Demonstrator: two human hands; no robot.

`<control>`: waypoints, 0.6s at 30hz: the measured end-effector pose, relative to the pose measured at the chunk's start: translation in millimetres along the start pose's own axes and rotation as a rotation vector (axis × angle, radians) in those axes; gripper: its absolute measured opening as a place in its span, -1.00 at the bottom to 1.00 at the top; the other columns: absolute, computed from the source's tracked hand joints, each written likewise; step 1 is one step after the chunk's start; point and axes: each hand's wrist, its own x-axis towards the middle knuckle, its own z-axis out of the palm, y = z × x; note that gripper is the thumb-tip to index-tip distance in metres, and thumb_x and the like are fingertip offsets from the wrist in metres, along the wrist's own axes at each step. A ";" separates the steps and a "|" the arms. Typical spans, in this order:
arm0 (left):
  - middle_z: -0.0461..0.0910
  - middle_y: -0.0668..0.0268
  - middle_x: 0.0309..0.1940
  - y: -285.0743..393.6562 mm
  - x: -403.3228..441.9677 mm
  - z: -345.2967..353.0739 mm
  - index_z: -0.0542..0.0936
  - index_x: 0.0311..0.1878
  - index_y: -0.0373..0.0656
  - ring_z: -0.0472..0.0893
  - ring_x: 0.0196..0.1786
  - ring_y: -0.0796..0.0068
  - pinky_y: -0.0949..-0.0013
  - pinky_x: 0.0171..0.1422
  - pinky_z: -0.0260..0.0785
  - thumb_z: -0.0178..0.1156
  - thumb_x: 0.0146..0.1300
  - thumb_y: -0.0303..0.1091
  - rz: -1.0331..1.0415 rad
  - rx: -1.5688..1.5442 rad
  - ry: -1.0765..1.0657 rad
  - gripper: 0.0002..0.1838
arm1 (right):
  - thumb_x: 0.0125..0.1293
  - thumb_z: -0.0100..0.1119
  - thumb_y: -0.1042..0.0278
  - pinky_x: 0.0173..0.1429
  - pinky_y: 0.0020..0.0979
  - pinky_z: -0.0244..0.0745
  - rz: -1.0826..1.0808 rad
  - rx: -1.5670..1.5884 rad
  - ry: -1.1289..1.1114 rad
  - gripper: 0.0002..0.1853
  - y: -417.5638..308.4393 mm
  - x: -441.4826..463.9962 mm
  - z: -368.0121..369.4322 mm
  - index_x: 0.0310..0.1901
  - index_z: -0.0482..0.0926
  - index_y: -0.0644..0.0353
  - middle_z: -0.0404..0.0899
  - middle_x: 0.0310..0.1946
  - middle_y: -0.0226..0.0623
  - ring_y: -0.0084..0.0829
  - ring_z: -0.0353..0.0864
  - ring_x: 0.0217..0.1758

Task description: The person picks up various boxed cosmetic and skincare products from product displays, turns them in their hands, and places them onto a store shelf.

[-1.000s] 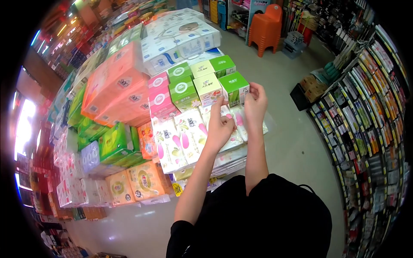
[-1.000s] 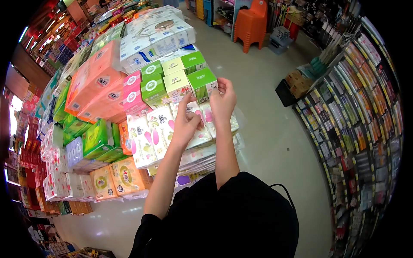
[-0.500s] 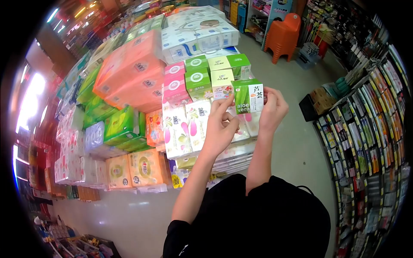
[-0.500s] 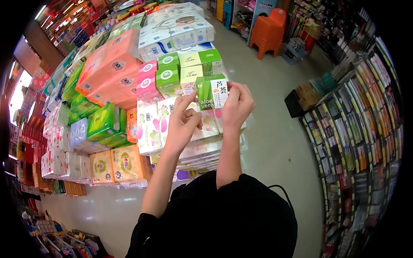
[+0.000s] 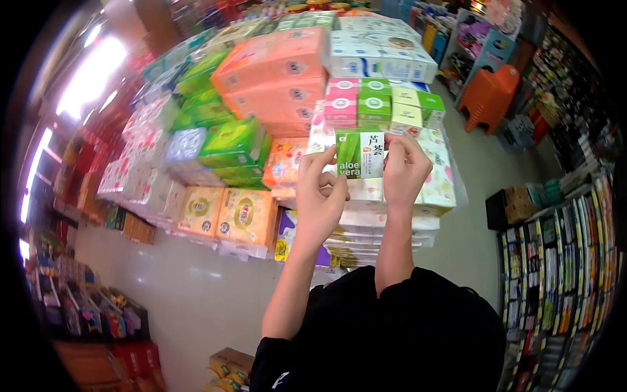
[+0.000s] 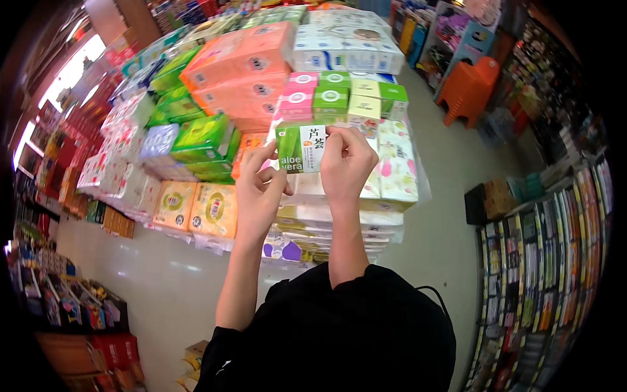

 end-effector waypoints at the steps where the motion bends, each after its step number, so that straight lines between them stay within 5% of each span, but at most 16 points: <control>1: 0.36 0.20 0.05 3.7 -6.1 -9.6 0.45 0.34 -0.36 0.60 -0.31 0.57 0.50 -0.31 0.53 0.09 0.25 -0.73 0.022 0.003 0.034 -0.46 | 0.23 0.07 0.58 -0.44 -0.46 0.31 0.003 0.012 -0.042 -0.82 -4.7 -7.1 6.5 -0.30 0.68 0.44 0.56 -0.54 -0.26 -0.53 0.46 -0.53; 12: 0.40 0.24 0.06 36.6 -84.1 -90.9 0.51 0.28 -0.36 0.56 -0.34 0.68 0.59 -0.34 0.47 0.08 0.28 -0.75 0.103 0.088 0.424 -0.52 | 0.18 0.06 0.66 -0.32 -0.49 0.59 -0.063 0.318 -0.395 -0.72 -56.5 -91.4 58.8 -0.11 0.70 0.43 0.62 -0.38 -0.19 -0.44 0.65 -0.35; 18: 0.42 0.23 0.06 64.3 -126.6 -121.7 0.51 0.28 -0.40 0.56 -0.34 0.66 0.57 -0.36 0.46 0.09 0.29 -0.73 0.099 0.177 0.565 -0.54 | 0.09 0.03 0.72 -0.33 -0.50 0.53 -0.178 0.390 -0.539 -0.60 -79.2 -134.7 75.5 -0.01 0.67 0.43 0.56 -0.33 -0.21 -0.46 0.61 -0.36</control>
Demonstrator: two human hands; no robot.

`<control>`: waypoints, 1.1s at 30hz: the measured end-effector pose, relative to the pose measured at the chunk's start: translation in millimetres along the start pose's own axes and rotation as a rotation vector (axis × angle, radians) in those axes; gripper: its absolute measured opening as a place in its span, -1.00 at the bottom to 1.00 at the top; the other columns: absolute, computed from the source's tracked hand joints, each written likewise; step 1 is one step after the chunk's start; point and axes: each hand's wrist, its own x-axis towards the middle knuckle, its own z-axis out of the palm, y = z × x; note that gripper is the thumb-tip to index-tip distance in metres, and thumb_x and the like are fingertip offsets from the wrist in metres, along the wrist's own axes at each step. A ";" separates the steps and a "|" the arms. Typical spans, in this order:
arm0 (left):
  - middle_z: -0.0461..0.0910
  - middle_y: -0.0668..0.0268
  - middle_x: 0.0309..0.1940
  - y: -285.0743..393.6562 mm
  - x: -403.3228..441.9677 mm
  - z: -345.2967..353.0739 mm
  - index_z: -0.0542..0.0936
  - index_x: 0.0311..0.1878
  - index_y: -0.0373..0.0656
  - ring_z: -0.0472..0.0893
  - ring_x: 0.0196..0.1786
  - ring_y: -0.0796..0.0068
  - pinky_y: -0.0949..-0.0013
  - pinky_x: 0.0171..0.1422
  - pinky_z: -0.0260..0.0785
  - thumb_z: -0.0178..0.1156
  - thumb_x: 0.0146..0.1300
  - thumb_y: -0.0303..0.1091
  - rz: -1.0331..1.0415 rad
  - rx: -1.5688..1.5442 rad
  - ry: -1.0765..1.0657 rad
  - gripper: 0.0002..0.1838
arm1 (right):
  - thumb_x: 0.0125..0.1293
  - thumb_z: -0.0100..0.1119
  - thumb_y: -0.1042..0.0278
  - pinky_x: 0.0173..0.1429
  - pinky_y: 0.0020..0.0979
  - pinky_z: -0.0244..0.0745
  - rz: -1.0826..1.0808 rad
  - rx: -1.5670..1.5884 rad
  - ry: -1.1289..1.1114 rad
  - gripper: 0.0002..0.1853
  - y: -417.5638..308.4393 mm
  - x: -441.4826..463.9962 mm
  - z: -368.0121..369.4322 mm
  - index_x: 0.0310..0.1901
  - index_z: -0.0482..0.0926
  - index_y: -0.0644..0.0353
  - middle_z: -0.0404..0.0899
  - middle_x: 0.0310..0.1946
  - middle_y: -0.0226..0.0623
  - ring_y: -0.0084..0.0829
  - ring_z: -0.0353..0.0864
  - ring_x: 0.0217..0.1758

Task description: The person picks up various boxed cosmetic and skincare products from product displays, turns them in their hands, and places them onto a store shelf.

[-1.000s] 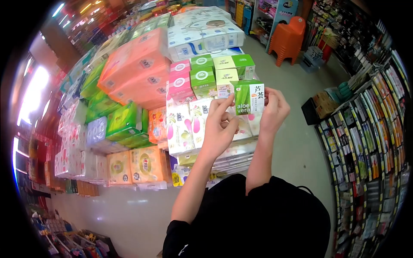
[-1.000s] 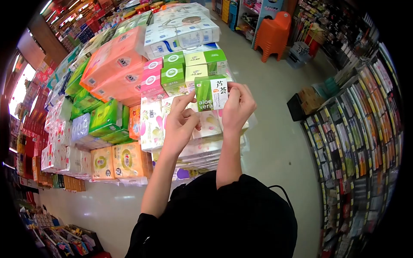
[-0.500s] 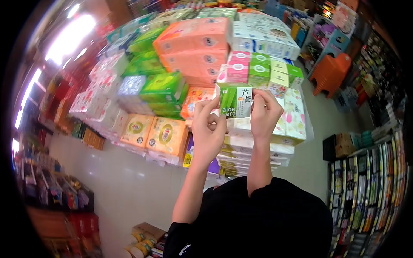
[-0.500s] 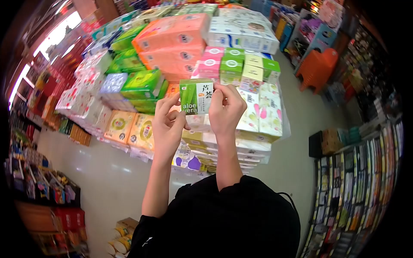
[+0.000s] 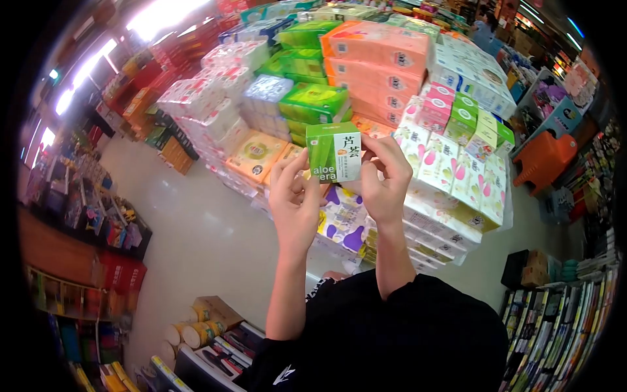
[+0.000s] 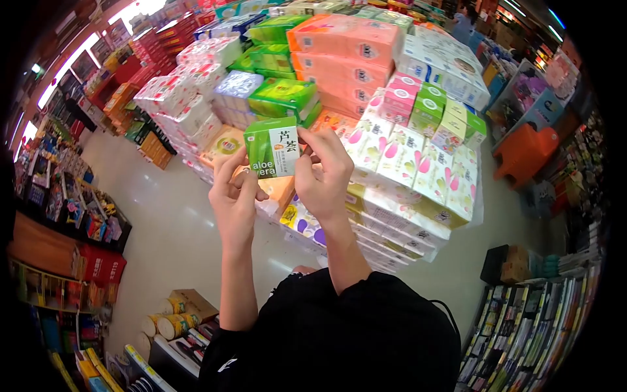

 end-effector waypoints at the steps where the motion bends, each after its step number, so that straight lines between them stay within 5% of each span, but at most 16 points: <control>1: 0.42 0.23 0.06 4.5 -2.5 -8.2 0.51 0.28 -0.40 0.56 -0.34 0.66 0.57 -0.35 0.46 0.09 0.30 -0.73 -0.013 0.009 0.027 -0.54 | 0.08 0.03 0.72 -0.34 -0.50 0.51 0.008 0.018 -0.022 -0.59 -3.8 -2.5 8.8 -0.01 0.67 0.43 0.55 -0.33 -0.22 -0.46 0.60 -0.37; 14: 0.44 0.20 0.04 45.1 -53.3 -128.5 0.53 0.28 -0.39 0.56 -0.38 0.62 0.56 -0.34 0.47 0.03 0.26 -0.77 0.099 0.130 0.440 -0.51 | 0.00 -0.01 0.75 -0.23 -0.47 0.53 0.035 0.364 -0.355 -0.48 -53.6 -51.5 137.6 0.05 0.67 0.39 0.54 -0.30 -0.23 -0.43 0.57 -0.30; 33: 0.43 0.23 0.00 181.5 -203.8 -287.8 0.55 0.27 -0.36 0.50 -0.35 0.71 0.60 -0.28 0.52 0.13 0.22 -0.75 0.325 0.736 0.893 -0.50 | 0.16 -0.12 0.83 -0.19 -0.56 0.53 0.005 0.889 -0.694 -0.47 -244.8 -188.8 279.5 0.16 0.60 0.45 0.50 -0.10 -0.25 -0.57 0.55 -0.18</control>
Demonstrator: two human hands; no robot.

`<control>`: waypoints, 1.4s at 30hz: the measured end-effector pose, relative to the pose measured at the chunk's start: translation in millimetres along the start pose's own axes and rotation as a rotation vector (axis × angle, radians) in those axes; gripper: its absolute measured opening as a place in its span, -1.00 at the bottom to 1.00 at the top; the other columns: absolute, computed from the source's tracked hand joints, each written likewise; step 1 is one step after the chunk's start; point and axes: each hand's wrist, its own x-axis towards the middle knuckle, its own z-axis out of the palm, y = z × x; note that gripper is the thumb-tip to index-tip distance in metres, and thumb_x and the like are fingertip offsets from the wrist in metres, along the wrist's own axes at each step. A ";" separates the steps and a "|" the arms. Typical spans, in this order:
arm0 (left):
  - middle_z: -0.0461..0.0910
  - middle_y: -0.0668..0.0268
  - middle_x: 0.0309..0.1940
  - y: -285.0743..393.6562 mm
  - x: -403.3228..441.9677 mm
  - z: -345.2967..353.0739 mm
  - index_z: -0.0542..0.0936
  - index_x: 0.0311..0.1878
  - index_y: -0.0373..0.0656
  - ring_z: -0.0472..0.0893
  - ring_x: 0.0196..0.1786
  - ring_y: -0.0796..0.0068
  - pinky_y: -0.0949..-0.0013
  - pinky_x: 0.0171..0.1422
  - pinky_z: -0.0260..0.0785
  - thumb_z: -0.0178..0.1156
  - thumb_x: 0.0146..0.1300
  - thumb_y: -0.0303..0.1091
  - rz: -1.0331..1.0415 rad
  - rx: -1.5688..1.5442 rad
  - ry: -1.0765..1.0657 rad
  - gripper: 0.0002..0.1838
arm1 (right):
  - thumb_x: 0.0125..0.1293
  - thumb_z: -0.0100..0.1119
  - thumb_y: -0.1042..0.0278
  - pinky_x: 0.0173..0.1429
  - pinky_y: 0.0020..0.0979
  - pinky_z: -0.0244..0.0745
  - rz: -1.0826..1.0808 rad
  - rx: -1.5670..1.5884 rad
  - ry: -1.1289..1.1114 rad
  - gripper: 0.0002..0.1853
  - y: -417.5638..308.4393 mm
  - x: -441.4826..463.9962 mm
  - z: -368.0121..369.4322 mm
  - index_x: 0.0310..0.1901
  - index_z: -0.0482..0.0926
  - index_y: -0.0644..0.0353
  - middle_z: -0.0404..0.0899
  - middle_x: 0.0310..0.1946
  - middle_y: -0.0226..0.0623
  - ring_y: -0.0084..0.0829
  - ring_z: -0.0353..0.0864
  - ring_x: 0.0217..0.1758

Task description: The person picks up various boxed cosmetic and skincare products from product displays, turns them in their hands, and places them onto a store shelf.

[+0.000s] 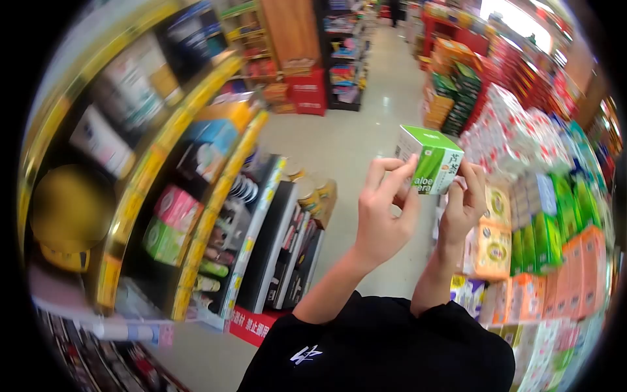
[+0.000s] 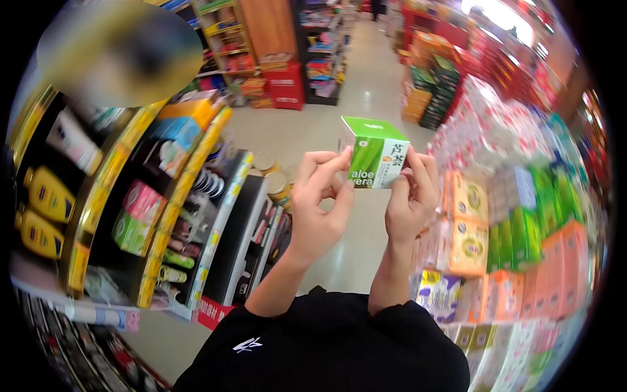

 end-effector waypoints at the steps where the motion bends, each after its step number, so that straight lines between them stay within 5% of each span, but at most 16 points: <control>1: 0.44 0.23 0.00 0.3 -0.1 -13.0 0.55 0.26 -0.36 0.49 -0.35 0.71 0.60 -0.27 0.52 0.14 0.21 -0.75 0.004 0.032 0.038 -0.50 | 0.17 -0.12 0.83 -0.20 -0.57 0.52 -0.002 0.034 -0.030 -0.48 -1.5 -1.1 15.6 0.16 0.60 0.45 0.50 -0.09 -0.25 -0.57 0.55 -0.19; 8: 0.46 0.16 -0.02 8.9 -15.6 -89.6 0.54 0.24 -0.42 0.64 -0.44 0.52 0.49 -0.39 0.50 0.17 0.19 -0.69 0.054 0.245 0.299 -0.51 | 0.24 -0.11 0.82 -0.26 -0.59 0.52 -0.002 0.250 -0.246 -0.53 -15.3 -18.5 107.8 0.17 0.57 0.49 0.49 -0.07 -0.22 -0.54 0.56 -0.19; 11: 0.46 0.22 -0.06 17.7 -27.4 -112.1 0.57 0.22 -0.38 0.48 -0.42 0.69 0.57 -0.36 0.38 0.17 0.18 -0.72 0.013 0.246 0.439 -0.52 | 0.25 -0.10 0.81 -0.27 -0.57 0.54 0.015 0.370 -0.331 -0.54 -24.5 -31.4 138.1 0.18 0.57 0.50 0.49 -0.05 -0.19 -0.52 0.56 -0.18; 18: 0.46 0.21 -0.05 31.0 -55.8 -150.5 0.57 0.20 -0.39 0.52 -0.42 0.66 0.56 -0.36 0.39 0.17 0.19 -0.72 0.015 0.398 0.612 -0.55 | 0.26 -0.08 0.81 -0.25 -0.56 0.54 0.023 0.502 -0.487 -0.53 -48.3 -61.3 181.9 0.20 0.54 0.51 0.47 -0.03 -0.16 -0.51 0.57 -0.17; 42: 0.46 0.15 -0.01 44.5 -106.3 -167.4 0.55 0.23 -0.40 0.57 -0.34 0.59 0.54 -0.33 0.45 0.17 0.18 -0.73 0.029 0.550 0.812 -0.51 | 0.26 -0.06 0.79 -0.12 -0.52 0.48 -0.020 0.575 -0.697 -0.53 -81.6 -94.7 199.2 0.22 0.53 0.51 0.47 -0.03 -0.15 -0.49 0.53 -0.08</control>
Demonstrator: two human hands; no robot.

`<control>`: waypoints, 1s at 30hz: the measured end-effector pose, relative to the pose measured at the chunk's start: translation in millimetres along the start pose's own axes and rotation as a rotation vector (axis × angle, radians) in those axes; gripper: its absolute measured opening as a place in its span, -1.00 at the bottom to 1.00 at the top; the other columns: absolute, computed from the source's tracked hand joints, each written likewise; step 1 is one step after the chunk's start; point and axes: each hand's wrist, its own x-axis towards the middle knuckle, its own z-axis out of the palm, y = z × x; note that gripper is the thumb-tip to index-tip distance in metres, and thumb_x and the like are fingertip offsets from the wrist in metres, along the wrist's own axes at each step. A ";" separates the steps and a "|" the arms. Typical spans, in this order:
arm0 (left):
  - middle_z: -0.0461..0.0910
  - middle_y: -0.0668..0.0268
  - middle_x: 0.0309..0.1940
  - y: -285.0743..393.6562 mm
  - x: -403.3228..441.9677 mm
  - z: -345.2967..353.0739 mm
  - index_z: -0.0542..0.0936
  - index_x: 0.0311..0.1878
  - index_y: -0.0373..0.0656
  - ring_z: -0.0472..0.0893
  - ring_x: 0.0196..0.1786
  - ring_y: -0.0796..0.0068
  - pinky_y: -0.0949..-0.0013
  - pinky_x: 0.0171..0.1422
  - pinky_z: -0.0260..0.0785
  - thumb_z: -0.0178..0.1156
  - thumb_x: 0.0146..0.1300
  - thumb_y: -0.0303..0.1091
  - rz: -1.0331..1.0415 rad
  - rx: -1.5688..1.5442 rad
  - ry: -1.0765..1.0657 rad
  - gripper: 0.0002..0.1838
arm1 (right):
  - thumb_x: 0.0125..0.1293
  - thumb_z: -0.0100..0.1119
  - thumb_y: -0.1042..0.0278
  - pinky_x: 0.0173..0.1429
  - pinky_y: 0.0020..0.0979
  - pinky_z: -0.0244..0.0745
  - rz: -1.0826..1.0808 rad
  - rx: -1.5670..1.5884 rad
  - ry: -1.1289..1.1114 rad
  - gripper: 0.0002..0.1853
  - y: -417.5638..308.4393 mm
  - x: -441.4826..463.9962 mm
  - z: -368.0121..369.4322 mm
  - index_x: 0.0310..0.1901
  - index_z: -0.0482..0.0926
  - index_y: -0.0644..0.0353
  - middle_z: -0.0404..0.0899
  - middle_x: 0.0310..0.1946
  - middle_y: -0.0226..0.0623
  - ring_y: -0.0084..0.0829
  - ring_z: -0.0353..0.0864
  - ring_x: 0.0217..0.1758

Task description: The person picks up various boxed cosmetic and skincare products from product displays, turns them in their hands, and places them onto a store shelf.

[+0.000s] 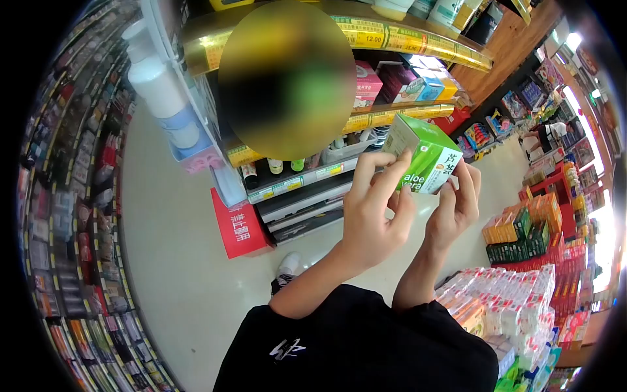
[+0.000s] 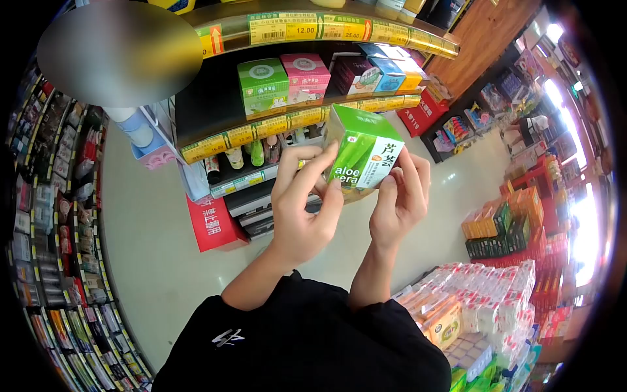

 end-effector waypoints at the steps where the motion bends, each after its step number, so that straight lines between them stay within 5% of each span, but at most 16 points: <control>1: 0.46 0.15 0.00 -0.4 -0.6 -1.2 0.55 0.23 -0.40 0.57 -0.34 0.58 0.54 -0.33 0.45 0.17 0.18 -0.73 -0.006 0.002 0.002 -0.51 | 0.26 -0.06 0.79 -0.12 -0.51 0.49 -0.006 -0.020 -0.007 -0.53 0.3 -0.4 0.2 0.22 0.53 0.51 0.47 -0.03 -0.15 -0.48 0.53 -0.08; 30: 0.45 0.13 -0.02 0.7 4.0 5.0 0.55 0.24 -0.40 0.58 -0.27 0.54 0.55 -0.32 0.49 0.17 0.23 -0.70 0.027 -0.059 -0.057 -0.54 | 0.30 -0.05 0.78 -0.19 -0.56 0.48 -0.006 -0.046 0.051 -0.53 -10.5 -1.5 -10.8 0.25 0.52 0.49 0.45 -0.02 -0.16 -0.54 0.52 -0.18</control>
